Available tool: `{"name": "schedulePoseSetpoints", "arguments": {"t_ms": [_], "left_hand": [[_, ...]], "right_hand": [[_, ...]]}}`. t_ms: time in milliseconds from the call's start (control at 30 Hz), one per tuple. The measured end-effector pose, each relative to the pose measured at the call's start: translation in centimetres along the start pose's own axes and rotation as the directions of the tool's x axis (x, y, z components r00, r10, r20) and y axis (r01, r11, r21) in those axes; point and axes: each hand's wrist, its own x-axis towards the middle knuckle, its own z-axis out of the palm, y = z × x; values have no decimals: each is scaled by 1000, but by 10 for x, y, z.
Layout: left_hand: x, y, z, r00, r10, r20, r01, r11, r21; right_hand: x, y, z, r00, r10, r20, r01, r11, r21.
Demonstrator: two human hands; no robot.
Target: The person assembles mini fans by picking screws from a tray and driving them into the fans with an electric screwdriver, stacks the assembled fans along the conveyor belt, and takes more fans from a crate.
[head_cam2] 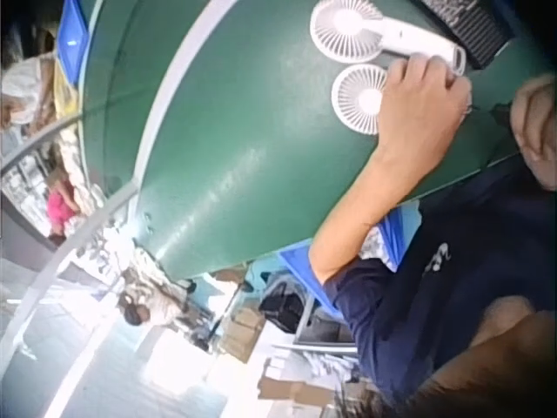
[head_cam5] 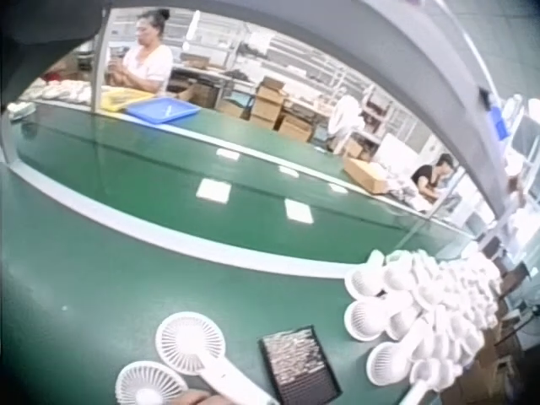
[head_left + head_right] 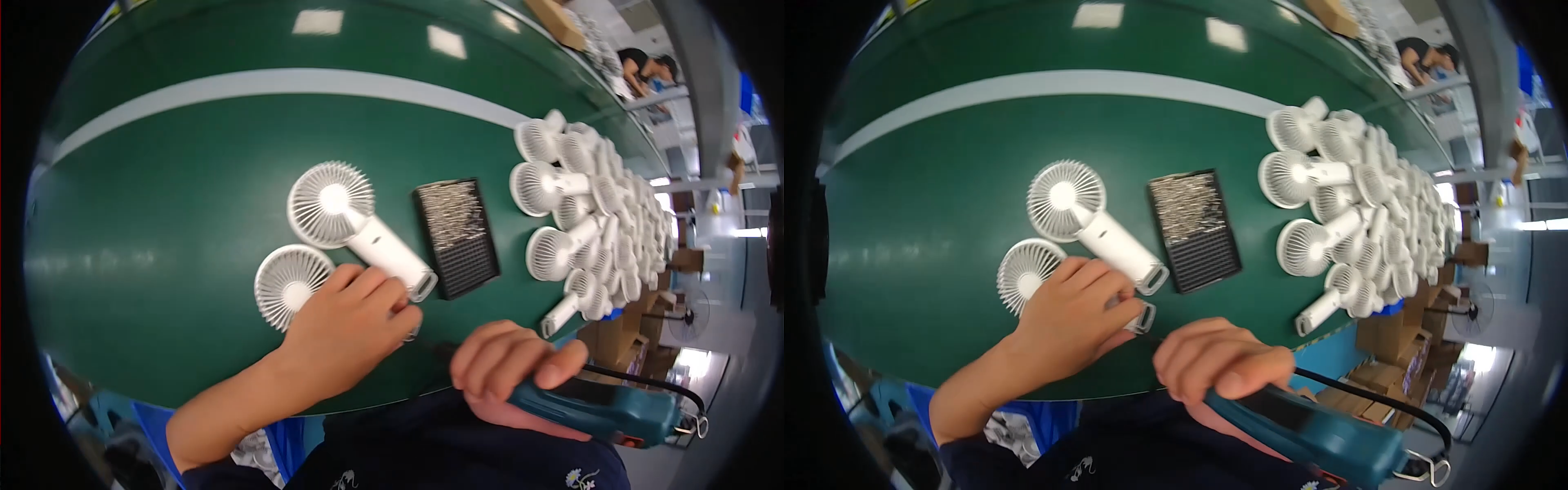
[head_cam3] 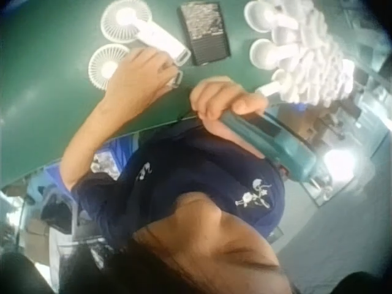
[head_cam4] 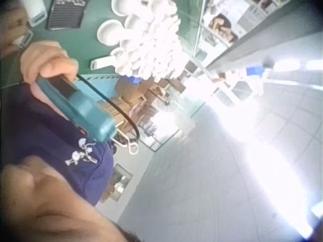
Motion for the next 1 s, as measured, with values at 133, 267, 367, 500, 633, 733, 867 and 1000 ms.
{"name": "schedulePoseSetpoints", "arguments": {"t_ms": [133, 267, 367, 500, 633, 733, 867, 1000], "left_hand": [[-7, 0, 0, 990, -96, 100, 95, 995, 14], [-13, -1, 1, 989, -100, 104, 99, 995, 15], [-15, 0, 2, 989, -104, 103, 102, 994, 25], [-12, 0, 3, 989, -103, 103, 99, 994, 37], [-13, -1, 4, 988, -112, 105, 106, 993, 55], [-13, 0, 0, 988, -110, 108, 104, 993, 61], [-8, 3, -6, 995, -37, 91, 38, 999, -14], [-5, 14, -28, 986, -24, 167, 67, 963, -259]], "right_hand": [[-3, 8, -5, 998, 31, 59, -32, 999, 19], [-5, 9, -2, 995, 59, 78, -62, 997, 43], [-9, 11, -2, 991, 87, 101, -91, 995, 30], [-9, 12, -5, 985, 112, 133, -108, 994, -37], [-4, 15, -6, 966, 161, 204, -155, 987, -48], [-3, 16, -2, 978, 128, 165, -125, 992, -27], [-7, 0, 9, 987, -6, -159, 21, 995, 93], [-7, -6, 14, 805, 543, -238, -503, 838, 211]]}}
